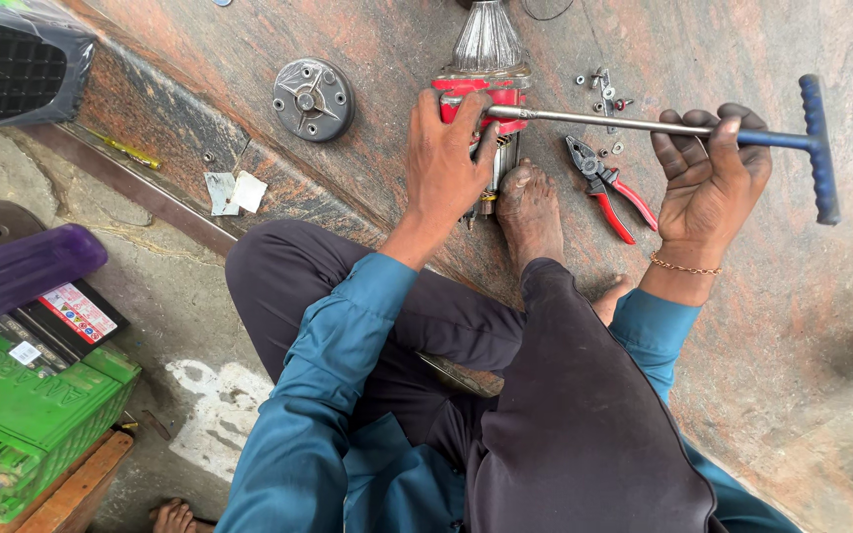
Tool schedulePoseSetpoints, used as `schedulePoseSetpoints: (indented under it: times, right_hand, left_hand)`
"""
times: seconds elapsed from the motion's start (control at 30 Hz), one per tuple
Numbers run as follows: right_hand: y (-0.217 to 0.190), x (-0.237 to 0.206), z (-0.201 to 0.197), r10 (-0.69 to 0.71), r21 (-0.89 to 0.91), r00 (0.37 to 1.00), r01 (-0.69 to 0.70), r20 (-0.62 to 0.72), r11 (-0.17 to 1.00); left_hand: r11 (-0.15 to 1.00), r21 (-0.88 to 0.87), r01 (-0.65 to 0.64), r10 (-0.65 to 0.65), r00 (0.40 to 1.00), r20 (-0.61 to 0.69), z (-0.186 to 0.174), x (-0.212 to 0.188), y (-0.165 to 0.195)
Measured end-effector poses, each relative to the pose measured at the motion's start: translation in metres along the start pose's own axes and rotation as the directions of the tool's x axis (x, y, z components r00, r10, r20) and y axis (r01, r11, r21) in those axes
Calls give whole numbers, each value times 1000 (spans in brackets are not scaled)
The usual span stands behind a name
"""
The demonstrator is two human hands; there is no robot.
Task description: The person sits on the ground and repairs a starter motor. They use a T-handle wrench to loosen bolts, remove the end cover, use pliers on the brush assembly, separate the housing parts, then reassemble the motor and tighten the bolts with the T-handle wrench.
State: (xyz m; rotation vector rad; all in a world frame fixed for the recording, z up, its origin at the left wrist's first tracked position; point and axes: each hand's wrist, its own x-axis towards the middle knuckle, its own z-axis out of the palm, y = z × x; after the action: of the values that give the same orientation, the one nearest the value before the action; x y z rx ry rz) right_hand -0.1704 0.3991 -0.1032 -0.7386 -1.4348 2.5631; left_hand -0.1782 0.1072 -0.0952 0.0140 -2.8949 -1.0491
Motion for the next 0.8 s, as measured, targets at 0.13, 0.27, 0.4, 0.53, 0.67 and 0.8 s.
schedulePoseSetpoints:
  times: [0.13,0.27,0.4,0.53,0.67,0.8]
  right_hand:
    - [4,3,-7,19,29,999,-18,-33,999]
    - [9,7,-21,43,59,997,-39,-63,998]
    - [20,13,-43,83,100,991,-72,-107,992]
    - [24,23,-66,114,201,981,-81,-158,976]
    - [18,25,-77,24,155,976,11,-217,988]
    - [11,23,-79,-124,27,951,137,-283,990]
  left_hand:
    - [996,-87,5,-4,1000,8,-1,1,0]
    - [995,-100,18,-16,1000,21,-1,1,1]
    - [992,-127,-7,9,1000,18,-1,1,1]
    - [993,-114,-12,15,1000,25,0,2,-1]
    - [994,-108,-5,9,999,40,2,2,-4]
    - [995,-96,-5,8,1000,30,4,1,-5]
